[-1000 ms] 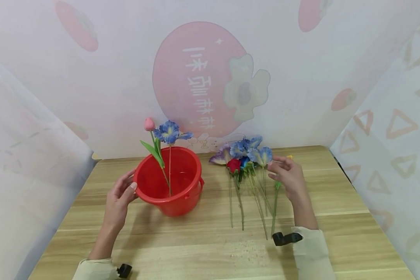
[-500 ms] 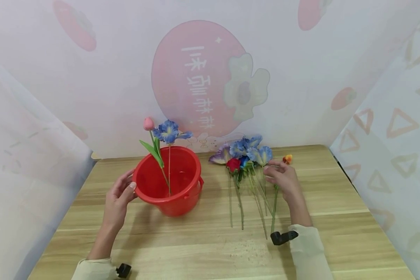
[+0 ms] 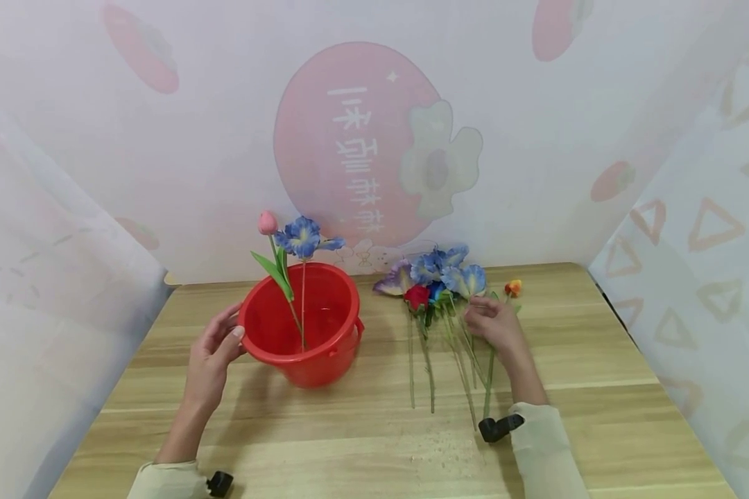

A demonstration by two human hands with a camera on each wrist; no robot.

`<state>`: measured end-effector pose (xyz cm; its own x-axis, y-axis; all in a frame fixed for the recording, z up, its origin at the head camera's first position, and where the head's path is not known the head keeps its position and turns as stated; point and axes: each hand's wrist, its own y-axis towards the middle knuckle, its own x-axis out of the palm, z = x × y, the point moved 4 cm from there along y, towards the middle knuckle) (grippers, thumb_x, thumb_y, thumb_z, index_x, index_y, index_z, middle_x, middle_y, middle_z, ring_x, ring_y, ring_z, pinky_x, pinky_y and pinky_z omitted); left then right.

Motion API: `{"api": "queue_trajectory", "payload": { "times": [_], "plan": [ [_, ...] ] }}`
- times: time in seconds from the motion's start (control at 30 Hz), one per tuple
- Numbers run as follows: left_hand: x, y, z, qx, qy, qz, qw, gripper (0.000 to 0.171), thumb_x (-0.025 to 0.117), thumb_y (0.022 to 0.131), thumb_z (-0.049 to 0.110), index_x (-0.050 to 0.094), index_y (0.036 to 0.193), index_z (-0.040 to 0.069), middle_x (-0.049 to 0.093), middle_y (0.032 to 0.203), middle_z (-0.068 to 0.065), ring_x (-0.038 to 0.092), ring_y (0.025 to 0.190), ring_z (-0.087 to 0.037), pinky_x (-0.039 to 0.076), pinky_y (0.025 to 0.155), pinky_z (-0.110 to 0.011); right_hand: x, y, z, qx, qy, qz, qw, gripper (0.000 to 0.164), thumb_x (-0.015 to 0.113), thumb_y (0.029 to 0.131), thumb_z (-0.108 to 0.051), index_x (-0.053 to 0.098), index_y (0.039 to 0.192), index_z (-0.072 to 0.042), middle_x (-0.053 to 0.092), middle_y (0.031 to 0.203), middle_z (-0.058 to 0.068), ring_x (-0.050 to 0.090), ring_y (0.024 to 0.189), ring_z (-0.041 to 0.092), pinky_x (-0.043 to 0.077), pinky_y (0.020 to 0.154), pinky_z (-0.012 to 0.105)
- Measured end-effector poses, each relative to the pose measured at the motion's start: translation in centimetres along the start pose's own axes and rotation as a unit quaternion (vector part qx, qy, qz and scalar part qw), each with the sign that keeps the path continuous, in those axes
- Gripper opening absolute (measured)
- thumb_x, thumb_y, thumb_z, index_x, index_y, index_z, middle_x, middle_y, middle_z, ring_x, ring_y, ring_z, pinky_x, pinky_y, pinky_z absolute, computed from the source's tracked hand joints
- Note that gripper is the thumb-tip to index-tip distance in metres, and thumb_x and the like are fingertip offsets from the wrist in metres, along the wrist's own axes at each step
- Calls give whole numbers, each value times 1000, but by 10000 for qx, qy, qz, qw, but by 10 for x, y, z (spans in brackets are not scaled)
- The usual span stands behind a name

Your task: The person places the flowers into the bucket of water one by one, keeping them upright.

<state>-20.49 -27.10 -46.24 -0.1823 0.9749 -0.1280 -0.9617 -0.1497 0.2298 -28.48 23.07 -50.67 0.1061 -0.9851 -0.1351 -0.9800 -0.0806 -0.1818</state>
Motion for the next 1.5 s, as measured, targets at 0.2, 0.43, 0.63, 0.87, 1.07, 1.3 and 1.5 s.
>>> {"api": "queue_trajectory", "payload": {
  "times": [0.2, 0.43, 0.63, 0.87, 1.07, 1.3, 1.5],
  "plan": [
    [1, 0, -1, 16, -10, -43, 10000, 48, 61, 110, 17, 53, 157, 8, 65, 142, -12, 72, 118, -11, 65, 88, -21, 5, 0, 4, 50, -370, -166, 9992, 58, 63, 108, -14, 43, 158, 7, 50, 156, 35, 71, 123, 27, 65, 93, 30],
    [1, 1, -1, 7, -90, -54, 9999, 49, 61, 110, 16, 52, 157, 7, 66, 140, -5, 71, 119, -11, 64, 88, -21, 8, 4, 4, 32, -731, -102, 9973, 50, 66, 106, -9, 53, 152, 7, 60, 147, 33, 77, 111, 20, 67, 86, 29],
    [0, 2, 0, 53, -157, -63, 9998, 49, 61, 110, 15, 52, 157, 5, 66, 138, 0, 71, 118, -9, 65, 88, -21, 8, 3, 3, 20, -895, -127, 9959, 46, 67, 105, -6, 56, 148, 7, 64, 141, 33, 77, 105, 17, 67, 83, 29],
    [0, 1, 0, 64, -146, -78, 9998, 49, 61, 110, 14, 51, 157, 5, 67, 137, 2, 71, 118, -8, 65, 88, -21, 10, -3, -4, -30, -950, -307, 9950, 49, 67, 105, -6, 55, 150, 7, 65, 139, 32, 76, 106, 22, 67, 82, 32],
    [0, 1, -1, 38, -147, -73, 9999, 49, 61, 110, 15, 51, 157, 5, 66, 137, 2, 70, 118, -7, 64, 88, -20, 7, -12, -19, -122, -826, -307, 9960, 51, 66, 105, -9, 53, 153, 5, 63, 140, 28, 73, 108, 18, 66, 86, 33],
    [0, 1, -1, 36, -121, -78, 9999, 49, 61, 110, 15, 51, 157, 5, 66, 137, 0, 71, 118, -8, 64, 88, -21, 6, -19, -38, -367, -670, -167, 9969, 52, 66, 105, -9, 52, 153, 6, 65, 138, 24, 73, 107, 9, 66, 94, 36],
    [0, 1, -1, 41, -147, -79, 9999, 49, 61, 110, 15, 51, 157, 5, 66, 138, -3, 71, 118, -9, 64, 88, -21, 8, -28, -53, -658, -504, -45, 9965, 52, 69, 104, -6, 53, 151, 7, 70, 124, 10, 74, 108, 12, 67, 91, 35]
  ]
}}
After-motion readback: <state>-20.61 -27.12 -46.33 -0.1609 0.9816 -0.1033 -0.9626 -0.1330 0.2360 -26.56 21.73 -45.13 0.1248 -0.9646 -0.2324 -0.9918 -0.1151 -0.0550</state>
